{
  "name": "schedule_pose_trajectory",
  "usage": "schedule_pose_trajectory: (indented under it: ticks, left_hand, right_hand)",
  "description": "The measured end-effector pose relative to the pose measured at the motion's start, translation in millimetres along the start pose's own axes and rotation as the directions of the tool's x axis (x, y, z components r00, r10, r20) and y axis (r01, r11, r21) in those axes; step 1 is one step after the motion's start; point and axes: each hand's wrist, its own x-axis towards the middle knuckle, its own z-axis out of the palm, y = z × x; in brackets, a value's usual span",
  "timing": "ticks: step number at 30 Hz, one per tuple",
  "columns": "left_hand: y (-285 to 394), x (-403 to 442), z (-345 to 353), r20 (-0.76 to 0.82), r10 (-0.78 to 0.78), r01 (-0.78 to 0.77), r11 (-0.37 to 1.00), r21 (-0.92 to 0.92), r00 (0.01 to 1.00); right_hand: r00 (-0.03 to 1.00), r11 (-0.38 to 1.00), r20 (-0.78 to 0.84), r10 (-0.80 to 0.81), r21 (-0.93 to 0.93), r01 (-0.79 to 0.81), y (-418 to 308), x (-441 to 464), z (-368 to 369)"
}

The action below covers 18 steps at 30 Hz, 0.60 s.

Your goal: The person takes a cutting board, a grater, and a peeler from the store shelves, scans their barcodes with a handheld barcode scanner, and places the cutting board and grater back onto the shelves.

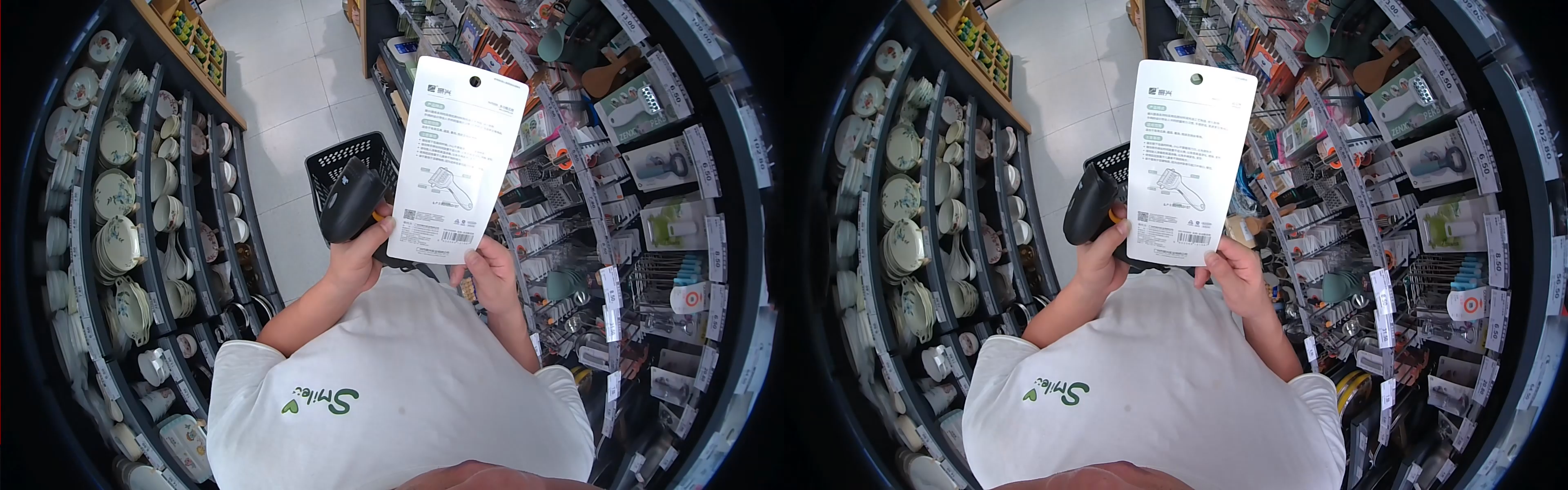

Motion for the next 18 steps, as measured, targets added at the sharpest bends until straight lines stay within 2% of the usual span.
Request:
schedule_pose_trajectory:
  ticks: [3,5,6,8,9,11,13,15,16,17,18]
  left_hand:
    - [0,-1,1,0.015,-0.023,0.023,1.0,0.001,1.0]
    - [1,-1,4,-0.011,0.023,-0.022,0.999,0.04,1.0]
    - [2,0,4,-0.006,0.017,-0.016,0.999,0.04,1.0]
    - [4,5,2,0.055,0.071,-0.077,0.989,0.127,0.996]
    - [5,3,6,-0.085,0.111,-0.086,0.964,0.253,0.99]
    - [5,0,5,-0.118,0.217,-0.154,0.905,0.396,0.969]
    - [10,-4,3,-0.103,0.157,-0.095,0.889,0.448,0.982]
    - [13,-11,4,0.142,-0.082,-0.053,0.656,0.753,0.986]
    - [6,-17,6,0.088,-0.067,-0.041,0.513,0.858,0.994]
    - [7,-14,10,0.147,-0.298,0.065,0.598,0.799,0.943]
    - [13,-13,26,0.183,-0.325,0.031,0.556,0.831,0.928]
  right_hand:
    - [1.0,1.0,-0.014,0.0,-0.002,0.0,-2,0,1]
    - [0.999,1.0,-0.035,-0.005,-0.009,0.005,-4,0,1]
    - [0.998,0.997,-0.053,-0.018,-0.071,0.014,-6,2,0]
    - [0.996,0.991,-0.083,-0.033,-0.135,0.022,-10,5,-2]
    - [0.984,0.985,-0.158,-0.078,-0.164,0.051,-14,8,-1]
    - [0.961,0.977,-0.244,-0.127,-0.198,0.079,-20,12,-1]
    - [0.919,0.971,-0.351,-0.18,-0.213,0.109,-22,16,0]
    - [0.906,0.975,-0.385,-0.179,-0.191,0.112,-15,19,1]
    - [0.897,0.974,-0.402,-0.182,-0.2,0.108,-12,20,2]
    - [0.89,0.972,-0.417,-0.185,-0.209,0.104,-11,22,4]
    - [0.891,0.965,-0.412,-0.192,-0.245,0.094,-12,22,6]
